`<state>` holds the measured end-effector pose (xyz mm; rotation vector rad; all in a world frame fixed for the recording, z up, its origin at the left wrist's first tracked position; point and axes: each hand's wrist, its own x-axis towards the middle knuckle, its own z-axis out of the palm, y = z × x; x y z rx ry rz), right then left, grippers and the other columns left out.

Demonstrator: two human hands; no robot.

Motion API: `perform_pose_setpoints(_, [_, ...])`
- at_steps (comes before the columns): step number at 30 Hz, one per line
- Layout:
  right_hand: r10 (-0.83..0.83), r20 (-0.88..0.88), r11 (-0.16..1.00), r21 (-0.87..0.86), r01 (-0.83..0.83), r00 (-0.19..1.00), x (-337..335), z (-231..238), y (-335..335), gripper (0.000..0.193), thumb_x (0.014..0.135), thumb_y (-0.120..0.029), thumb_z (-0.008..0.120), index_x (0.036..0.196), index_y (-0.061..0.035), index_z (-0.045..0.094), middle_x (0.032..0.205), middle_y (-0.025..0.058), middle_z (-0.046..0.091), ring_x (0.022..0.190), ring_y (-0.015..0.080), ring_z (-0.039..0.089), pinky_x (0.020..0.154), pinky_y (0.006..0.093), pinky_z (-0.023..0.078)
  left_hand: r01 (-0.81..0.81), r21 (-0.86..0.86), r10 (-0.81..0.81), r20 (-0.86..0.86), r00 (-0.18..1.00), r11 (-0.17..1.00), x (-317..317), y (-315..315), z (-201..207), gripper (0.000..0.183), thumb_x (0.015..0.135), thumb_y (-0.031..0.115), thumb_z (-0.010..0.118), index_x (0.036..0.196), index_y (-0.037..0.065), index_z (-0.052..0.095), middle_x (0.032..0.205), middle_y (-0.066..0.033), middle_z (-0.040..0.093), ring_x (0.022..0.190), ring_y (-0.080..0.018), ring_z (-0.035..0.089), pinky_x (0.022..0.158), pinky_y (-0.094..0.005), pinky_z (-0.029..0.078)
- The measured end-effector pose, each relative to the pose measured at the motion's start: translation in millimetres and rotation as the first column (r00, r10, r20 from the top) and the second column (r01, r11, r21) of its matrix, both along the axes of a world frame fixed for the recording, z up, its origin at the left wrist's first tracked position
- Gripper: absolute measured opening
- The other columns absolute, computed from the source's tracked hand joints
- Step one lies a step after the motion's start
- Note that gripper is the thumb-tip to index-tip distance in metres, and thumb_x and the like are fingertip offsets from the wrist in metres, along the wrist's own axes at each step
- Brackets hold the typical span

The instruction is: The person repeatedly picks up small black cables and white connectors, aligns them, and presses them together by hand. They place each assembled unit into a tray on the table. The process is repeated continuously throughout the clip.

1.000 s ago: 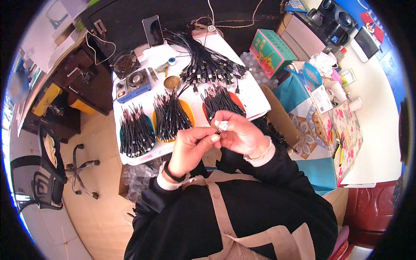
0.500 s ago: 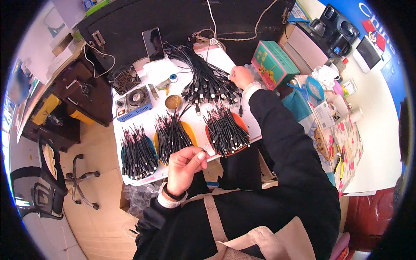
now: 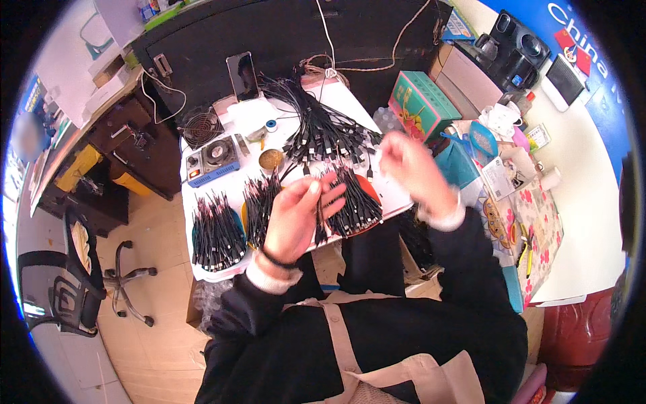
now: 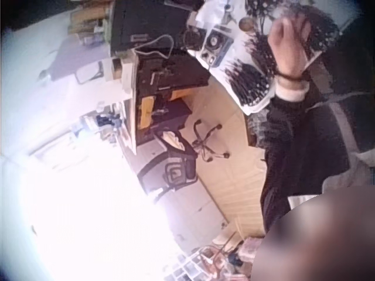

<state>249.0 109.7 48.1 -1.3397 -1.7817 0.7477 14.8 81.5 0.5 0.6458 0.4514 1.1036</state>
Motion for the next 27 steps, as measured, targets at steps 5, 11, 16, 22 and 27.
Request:
perform_pose_setpoints(5, [0.05, 0.004, 0.997, 0.058, -0.05, 0.999, -58.5, -48.0, -127.0, 0.015, 0.08, -0.008, 0.063, 0.083, -0.0044, 0.049, 0.071, 0.014, 0.057, 0.065, 0.029, 0.061, 0.058, 0.0357, 0.047, -0.108, 0.057, 0.112, -0.061, 0.992, 0.992, 15.8, 44.7, 17.6, 0.017, 0.098, 0.013, 0.048, 0.101, -0.001, 0.058, 0.104, -0.0103, 0.064, 0.088, -0.0216, 0.065, 0.072, -0.031, 0.054])
perform_pose_setpoints(11, [0.237, 0.024, 0.965, -0.124, -0.233, 0.971, -72.1, -106.6, -145.5, 0.015, 0.084, -0.011, 0.064, 0.09, -0.0017, 0.054, 0.074, 0.0122, 0.057, 0.066, 0.0239, 0.06, 0.061, 0.0316, 0.048, -0.268, 0.443, 0.379, -0.183, 0.907, 0.856, -7.2, 20.1, 31.3, 0.016, 0.098, 0.009, 0.047, 0.093, 0.001, 0.059, 0.094, -0.01, 0.065, 0.057, -0.0064, 0.039, 0.054, -0.0205, 0.032])
perform_pose_setpoints(16, [0.11, -0.425, 0.982, -0.093, -0.164, 0.899, -50.6, -65.0, -112.7, 0.021, 0.093, -0.017, 0.06, 0.106, -0.0014, 0.06, 0.088, 0.0013, 0.064, 0.078, 0.0069, 0.059, 0.07, 0.0243, 0.049, -0.203, 0.35, 0.263, -0.132, 0.956, 0.915, -10.7, -55.4, 17.7, 0.015, 0.098, 0.008, 0.048, 0.092, 0.001, 0.059, 0.092, -0.0111, 0.064, 0.058, -0.0064, 0.038, 0.055, -0.0203, 0.033])
perform_pose_setpoints(22, [0.158, -0.673, 0.986, 0.068, -0.152, 0.722, -42.9, -10.3, -98.2, 0.015, 0.091, -0.008, 0.062, 0.103, 0.001, 0.062, 0.088, 0.0032, 0.065, 0.077, 0.005, 0.059, 0.065, 0.019, 0.047, -0.174, 0.351, 0.231, -0.127, 0.965, 0.92, -3.1, -93.6, 8.3, 0.013, 0.095, 0.005, 0.053, 0.097, -0.002, 0.063, 0.09, -0.0112, 0.068, 0.058, -0.0048, 0.042, 0.053, -0.0176, 0.034])
perform_pose_setpoints(27, [0.117, -0.554, 0.986, 0.164, -0.03, 0.824, -51.3, -6.1, -112.7, 0.012, 0.089, -0.005, 0.063, 0.097, 0.0042, 0.063, 0.085, 0.0033, 0.066, 0.075, 0.0049, 0.06, 0.065, 0.0195, 0.049, -0.173, 0.538, 0.409, -0.358, 0.839, 0.825, 4.3, -113.7, 3.4, 0.014, 0.095, 0.007, 0.054, 0.101, -0.001, 0.064, 0.093, -0.0134, 0.069, 0.06, -0.0068, 0.051, 0.053, -0.0183, 0.037])
